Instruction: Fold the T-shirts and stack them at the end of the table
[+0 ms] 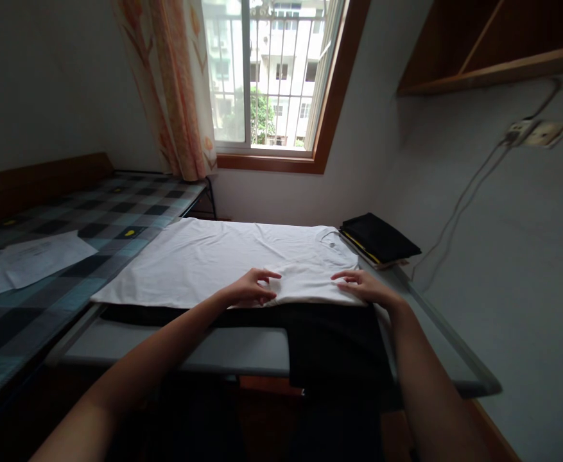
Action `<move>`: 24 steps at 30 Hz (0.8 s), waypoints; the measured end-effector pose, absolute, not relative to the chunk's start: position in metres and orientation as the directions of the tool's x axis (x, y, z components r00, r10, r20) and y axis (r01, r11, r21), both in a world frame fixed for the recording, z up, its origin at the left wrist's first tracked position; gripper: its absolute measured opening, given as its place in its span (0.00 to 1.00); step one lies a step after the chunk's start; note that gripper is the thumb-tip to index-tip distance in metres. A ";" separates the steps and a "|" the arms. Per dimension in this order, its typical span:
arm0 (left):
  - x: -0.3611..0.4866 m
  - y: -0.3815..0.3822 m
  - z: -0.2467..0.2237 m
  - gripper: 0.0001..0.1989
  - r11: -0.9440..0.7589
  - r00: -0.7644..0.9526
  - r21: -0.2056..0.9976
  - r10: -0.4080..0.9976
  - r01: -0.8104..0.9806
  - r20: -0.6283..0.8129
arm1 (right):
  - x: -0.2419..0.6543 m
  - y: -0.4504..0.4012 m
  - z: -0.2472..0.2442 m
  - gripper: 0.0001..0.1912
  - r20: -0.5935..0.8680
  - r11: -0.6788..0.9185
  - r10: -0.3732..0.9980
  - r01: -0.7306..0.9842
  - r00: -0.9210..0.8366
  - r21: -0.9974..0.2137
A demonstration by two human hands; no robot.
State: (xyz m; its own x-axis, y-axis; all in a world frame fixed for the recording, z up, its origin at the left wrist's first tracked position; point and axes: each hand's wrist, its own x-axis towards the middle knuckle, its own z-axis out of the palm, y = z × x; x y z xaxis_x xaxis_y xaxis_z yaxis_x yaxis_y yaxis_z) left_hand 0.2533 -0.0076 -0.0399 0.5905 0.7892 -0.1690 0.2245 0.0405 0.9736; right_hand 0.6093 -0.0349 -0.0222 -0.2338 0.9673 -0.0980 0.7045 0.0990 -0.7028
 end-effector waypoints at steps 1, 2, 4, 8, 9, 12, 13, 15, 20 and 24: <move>0.252 -0.007 -0.040 0.32 0.027 0.616 0.971 0.768 0.237 -0.172 | 0.610 -0.036 -0.020 0.27 -0.104 0.102 0.964 0.699 -0.246 -0.708; 0.251 -0.006 -0.040 0.30 0.014 0.637 0.967 0.750 0.254 -0.178 | 0.610 -0.037 -0.019 0.27 -0.111 0.100 0.961 0.695 -0.253 -0.712; 0.250 -0.005 -0.041 0.26 0.006 0.654 0.960 0.730 0.281 -0.196 | 0.610 -0.041 -0.016 0.29 -0.135 0.072 0.960 0.683 -0.245 -0.727; 0.250 -0.004 -0.044 0.22 0.059 0.603 0.960 0.767 0.274 -0.219 | 0.614 -0.056 -0.014 0.35 -0.177 0.012 0.957 0.640 -0.231 -0.768; 0.251 -0.003 -0.045 0.21 0.071 0.576 0.960 0.787 0.271 -0.221 | 0.615 -0.061 -0.016 0.37 -0.163 0.026 0.957 0.629 -0.241 -0.777; 0.254 -0.003 -0.045 0.16 0.084 0.509 0.960 0.834 0.267 -0.214 | 0.616 -0.074 -0.022 0.33 -0.052 0.088 0.975 0.596 -0.215 -0.798; 0.255 -0.003 -0.045 0.15 0.077 0.501 0.961 0.841 0.267 -0.206 | 0.616 -0.077 -0.025 0.31 -0.012 0.094 0.985 0.587 -0.174 -0.804; 0.256 -0.004 -0.042 0.16 0.049 0.507 0.958 0.840 0.282 -0.192 | 0.612 -0.078 -0.030 0.29 0.041 0.088 0.995 0.577 -0.094 -0.812; 0.255 -0.006 -0.037 0.27 -0.058 0.593 0.942 0.789 0.330 -0.159 | 0.604 -0.057 -0.031 0.25 0.095 0.123 0.992 0.619 -0.078 -0.776; 0.257 -0.001 -0.041 0.32 -0.049 0.562 0.962 0.819 0.270 -0.116 | 0.598 -0.025 -0.027 0.21 0.007 0.010 1.000 0.707 -0.007 -0.707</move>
